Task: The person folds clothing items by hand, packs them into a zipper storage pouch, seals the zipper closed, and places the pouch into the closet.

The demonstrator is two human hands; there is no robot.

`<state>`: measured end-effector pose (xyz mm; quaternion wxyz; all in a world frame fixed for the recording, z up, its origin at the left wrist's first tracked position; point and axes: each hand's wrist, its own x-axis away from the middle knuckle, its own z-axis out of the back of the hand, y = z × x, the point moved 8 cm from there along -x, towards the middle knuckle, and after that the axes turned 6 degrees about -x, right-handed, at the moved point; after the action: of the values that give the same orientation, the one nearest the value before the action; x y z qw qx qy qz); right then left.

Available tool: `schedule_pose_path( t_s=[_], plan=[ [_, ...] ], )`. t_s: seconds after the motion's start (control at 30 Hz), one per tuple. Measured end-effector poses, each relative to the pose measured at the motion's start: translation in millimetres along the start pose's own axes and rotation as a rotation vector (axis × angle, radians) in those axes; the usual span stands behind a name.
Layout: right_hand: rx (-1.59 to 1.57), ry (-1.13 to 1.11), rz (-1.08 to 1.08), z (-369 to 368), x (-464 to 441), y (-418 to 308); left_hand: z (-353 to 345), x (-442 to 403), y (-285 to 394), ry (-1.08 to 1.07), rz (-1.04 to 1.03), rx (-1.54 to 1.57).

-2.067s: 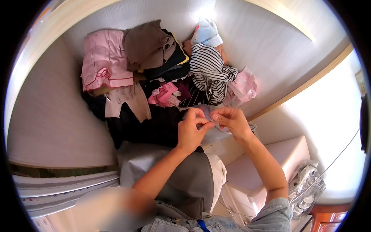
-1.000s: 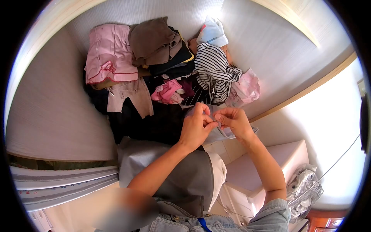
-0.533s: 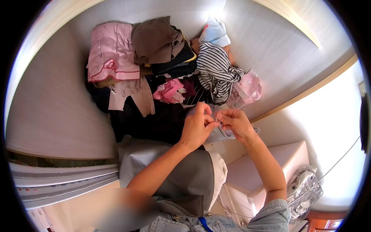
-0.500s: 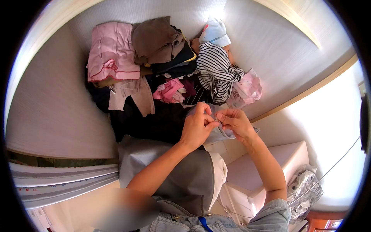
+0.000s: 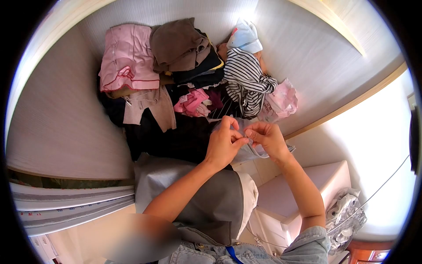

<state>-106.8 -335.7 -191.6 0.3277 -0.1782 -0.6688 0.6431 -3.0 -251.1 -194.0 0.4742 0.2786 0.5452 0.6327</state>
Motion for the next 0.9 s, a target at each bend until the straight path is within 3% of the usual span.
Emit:
schedule_pose_path(
  t_s=[0.3, 0.4, 0.63, 0.9],
  plan=[
    [0.330, 0.013, 0.169, -4, 5, -23, -1, 7, -7, 0.119, -0.021, 0.125],
    [0.275, -0.008, 0.145, -2, 4, -17, -3, 9, -1, 0.127, -0.106, -0.031],
    [0.412, -0.008, 0.172, -6, 11, -28, 2, 10, 1, 0.100, -0.069, -0.086],
    [0.287, -0.079, 0.103, -2, 7, -18, 1, 10, 7, 0.094, -0.148, -0.074]
  ],
)
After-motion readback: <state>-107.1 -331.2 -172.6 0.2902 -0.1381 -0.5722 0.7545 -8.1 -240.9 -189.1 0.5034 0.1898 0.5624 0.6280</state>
